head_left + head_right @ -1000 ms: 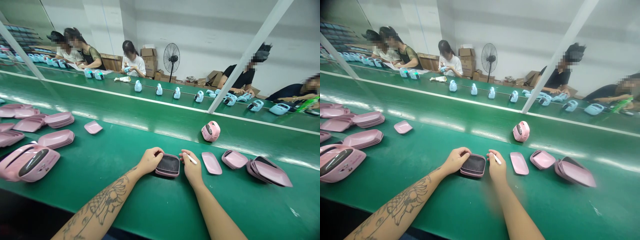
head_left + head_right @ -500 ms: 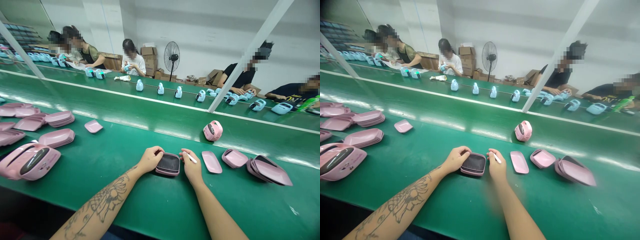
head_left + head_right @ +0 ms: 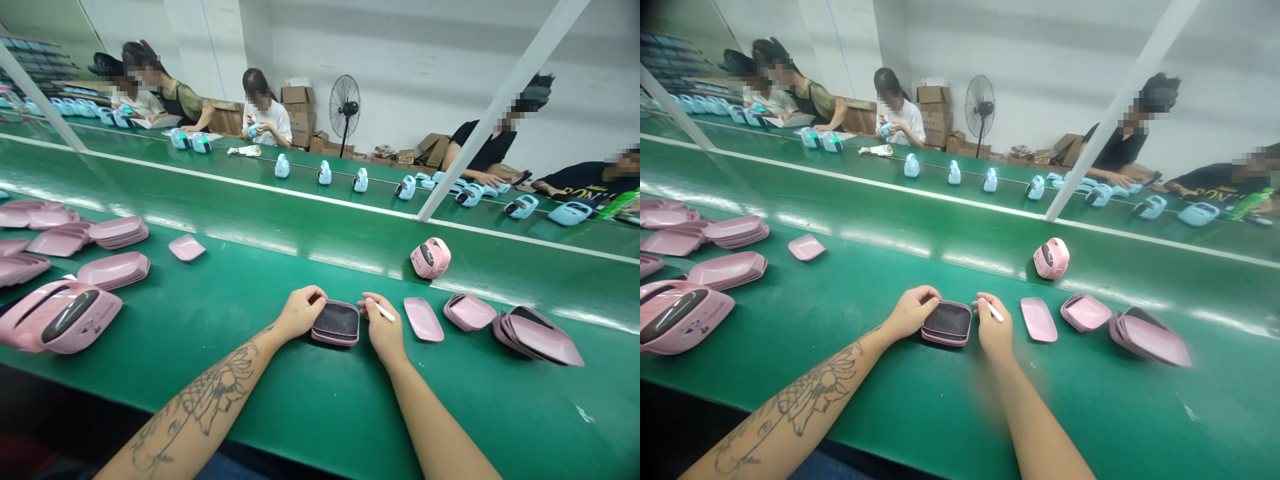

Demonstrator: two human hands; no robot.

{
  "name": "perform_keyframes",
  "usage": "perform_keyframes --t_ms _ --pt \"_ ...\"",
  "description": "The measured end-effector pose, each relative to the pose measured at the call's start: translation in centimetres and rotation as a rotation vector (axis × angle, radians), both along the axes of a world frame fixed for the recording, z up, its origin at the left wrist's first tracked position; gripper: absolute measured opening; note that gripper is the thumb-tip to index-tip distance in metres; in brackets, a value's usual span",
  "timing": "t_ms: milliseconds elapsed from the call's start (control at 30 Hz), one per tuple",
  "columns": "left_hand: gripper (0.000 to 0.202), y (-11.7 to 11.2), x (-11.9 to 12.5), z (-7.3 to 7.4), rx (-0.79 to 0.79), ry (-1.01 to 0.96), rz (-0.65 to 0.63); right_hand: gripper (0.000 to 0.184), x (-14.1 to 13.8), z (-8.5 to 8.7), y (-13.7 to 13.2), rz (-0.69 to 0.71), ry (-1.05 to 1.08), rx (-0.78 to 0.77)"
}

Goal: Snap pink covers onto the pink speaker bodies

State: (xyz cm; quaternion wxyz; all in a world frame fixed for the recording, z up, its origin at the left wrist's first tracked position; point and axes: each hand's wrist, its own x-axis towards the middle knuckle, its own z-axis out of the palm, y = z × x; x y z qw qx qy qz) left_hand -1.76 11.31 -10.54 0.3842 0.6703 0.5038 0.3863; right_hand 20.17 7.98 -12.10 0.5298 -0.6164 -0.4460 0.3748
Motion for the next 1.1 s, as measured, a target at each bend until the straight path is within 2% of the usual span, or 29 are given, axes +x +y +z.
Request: perform_keyframes --t_ms 400,567,833,900,967,1033,1100 --pt "0.025 0.1 0.2 -0.1 -0.041 -0.075 0.087 0.044 0.2 -0.2 -0.1 0.007 -0.032 -0.014" --pt "0.026 0.1 0.3 0.0 -0.049 -0.094 0.06 0.046 0.2 -0.2 0.0 0.006 -0.058 -0.019" --pt "0.015 -1.0 0.4 1.0 0.041 0.112 0.02 0.055 0.5 -0.6 -0.1 -0.025 -0.041 -0.077" --pt "0.018 -0.6 -0.4 1.9 0.059 0.191 0.057 0.058 0.7 -1.0 0.0 -0.022 -0.023 -0.085" --pt "0.025 0.1 -2.2 3.3 0.084 0.281 0.144 0.057 0.9 -1.1 0.0 -0.014 -0.016 -0.091" --pt "0.03 1.1 -5.4 5.3 0.104 0.397 0.269 0.055 0.8 -1.0 0.0 -0.022 -0.009 -0.093" --pt "0.028 2.1 -10.1 7.4 0.086 0.547 0.389 0.055 0.7 -0.7 -0.2 -0.038 -0.004 -0.085"
